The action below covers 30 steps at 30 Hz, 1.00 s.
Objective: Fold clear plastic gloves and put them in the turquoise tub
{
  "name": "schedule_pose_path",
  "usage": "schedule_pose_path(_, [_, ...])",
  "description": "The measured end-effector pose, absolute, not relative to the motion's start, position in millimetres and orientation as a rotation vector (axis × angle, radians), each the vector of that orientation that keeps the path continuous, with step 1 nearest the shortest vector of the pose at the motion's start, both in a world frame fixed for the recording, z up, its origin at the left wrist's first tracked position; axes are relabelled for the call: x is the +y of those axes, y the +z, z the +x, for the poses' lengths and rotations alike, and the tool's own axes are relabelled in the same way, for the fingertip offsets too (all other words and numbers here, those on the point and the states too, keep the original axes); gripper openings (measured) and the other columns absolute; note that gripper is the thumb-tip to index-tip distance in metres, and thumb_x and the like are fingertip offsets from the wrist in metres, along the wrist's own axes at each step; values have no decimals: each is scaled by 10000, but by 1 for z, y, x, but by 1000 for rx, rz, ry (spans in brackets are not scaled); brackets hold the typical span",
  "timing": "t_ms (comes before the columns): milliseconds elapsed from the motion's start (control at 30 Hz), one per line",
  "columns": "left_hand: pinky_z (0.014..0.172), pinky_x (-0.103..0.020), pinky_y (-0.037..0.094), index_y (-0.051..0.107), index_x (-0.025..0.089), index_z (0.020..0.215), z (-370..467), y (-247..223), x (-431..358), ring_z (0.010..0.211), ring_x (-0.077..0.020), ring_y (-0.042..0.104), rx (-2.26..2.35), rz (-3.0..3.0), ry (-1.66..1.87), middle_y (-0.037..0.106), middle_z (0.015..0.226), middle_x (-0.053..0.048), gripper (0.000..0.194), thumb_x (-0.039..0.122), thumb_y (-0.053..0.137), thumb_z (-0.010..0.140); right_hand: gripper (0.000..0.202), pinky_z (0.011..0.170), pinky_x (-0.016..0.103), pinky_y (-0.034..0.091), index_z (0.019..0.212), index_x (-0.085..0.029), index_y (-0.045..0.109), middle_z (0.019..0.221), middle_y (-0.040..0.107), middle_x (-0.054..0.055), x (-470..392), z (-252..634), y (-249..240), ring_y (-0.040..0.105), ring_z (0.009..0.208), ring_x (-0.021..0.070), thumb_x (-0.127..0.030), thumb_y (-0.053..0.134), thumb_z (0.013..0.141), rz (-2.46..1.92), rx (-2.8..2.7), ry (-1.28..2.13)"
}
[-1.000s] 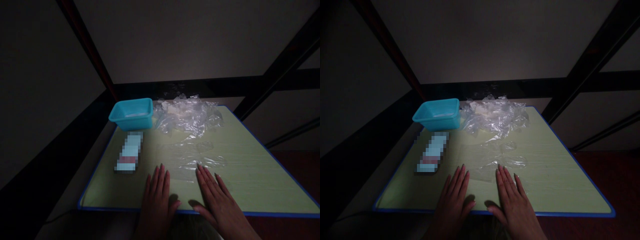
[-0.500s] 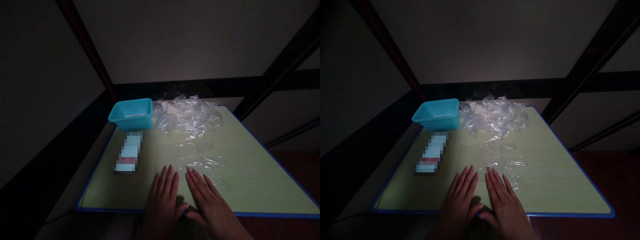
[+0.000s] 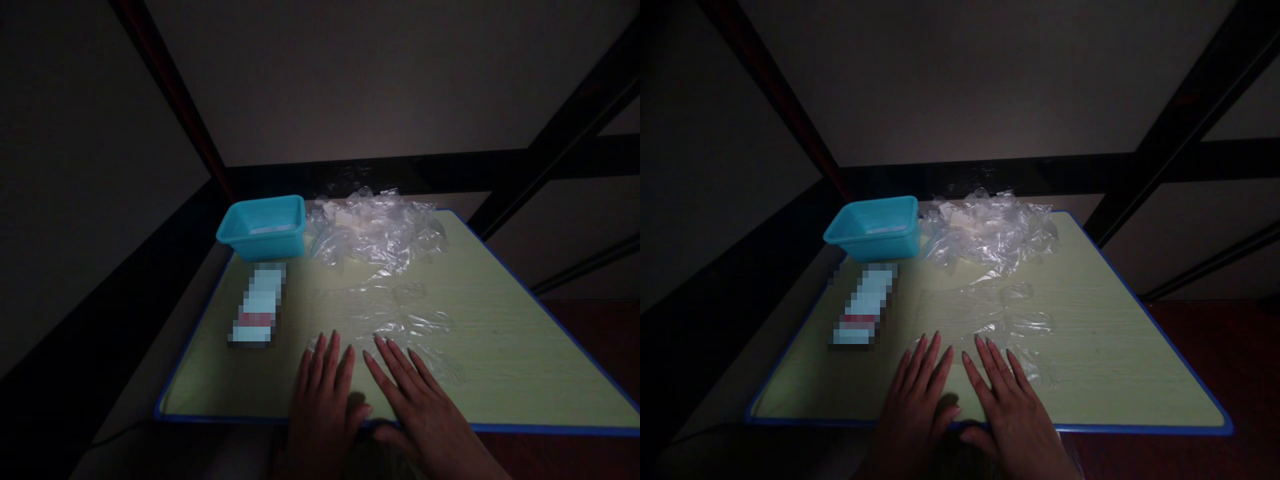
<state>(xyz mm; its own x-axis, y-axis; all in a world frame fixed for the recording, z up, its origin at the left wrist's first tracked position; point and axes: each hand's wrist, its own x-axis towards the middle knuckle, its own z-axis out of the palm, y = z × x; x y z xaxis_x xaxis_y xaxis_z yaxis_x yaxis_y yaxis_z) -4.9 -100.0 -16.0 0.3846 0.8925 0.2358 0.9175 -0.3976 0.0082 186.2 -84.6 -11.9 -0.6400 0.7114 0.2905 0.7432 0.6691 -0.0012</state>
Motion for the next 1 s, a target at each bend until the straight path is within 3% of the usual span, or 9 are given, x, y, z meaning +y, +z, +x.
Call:
schedule_pose_path(200, [966,-509,363,323,154,1378,-21,-18,-101,1325,-312,287,-1769,-2449,-297,328,1447,-138,528,357,411,900,793,969,446,353,1451,-164,172,1433,342,185,-84,186,-12,340,1297,307,-583,438,832,-1171,-2650,-228])
schedule_pose_path(367, [988,-495,354,254,126,1397,-32,-24,-99,1326,-309,289,-1849,-2370,-370,309,1453,-154,563,324,411,895,833,969,461,364,1457,-157,118,1448,313,181,-85,185,-8,332,1303,311,-585,450,824,-1187,-2659,-168])
schedule_pose_path(600, [978,-482,383,27,117,1441,-41,-28,-92,1338,-297,271,-1845,-2354,-516,280,1456,-191,664,306,369,904,815,981,433,408,1459,-152,43,1466,281,125,-75,194,7,293,1327,274,-513,452,854,-1165,-2605,-29])
schedule_pose_path(733, [972,-474,391,28,144,1444,-37,-20,-84,1346,-292,253,-1792,-2413,-519,246,1474,-170,662,287,375,898,549,987,454,411,1411,-212,297,1409,411,75,-42,206,30,395,1275,249,-317,449,894,-1238,-2546,96])
schedule_pose_path(833, [988,-474,372,57,159,1444,-33,-12,-77,1352,-285,243,-1714,-2498,-478,257,1474,-145,687,311,424,884,357,932,390,467,1232,-220,551,1273,571,60,-4,209,46,546,1135,205,-217,393,911,-1246,-2525,312])
schedule_pose_path(1000, [1020,-474,325,157,148,1435,-31,-6,-72,1338,-294,275,-1508,-2718,-311,296,1459,-120,784,531,474,829,309,875,314,470,1082,-143,632,1090,665,84,56,199,50,601,1006,184,-107,400,882,-1224,-2631,303])
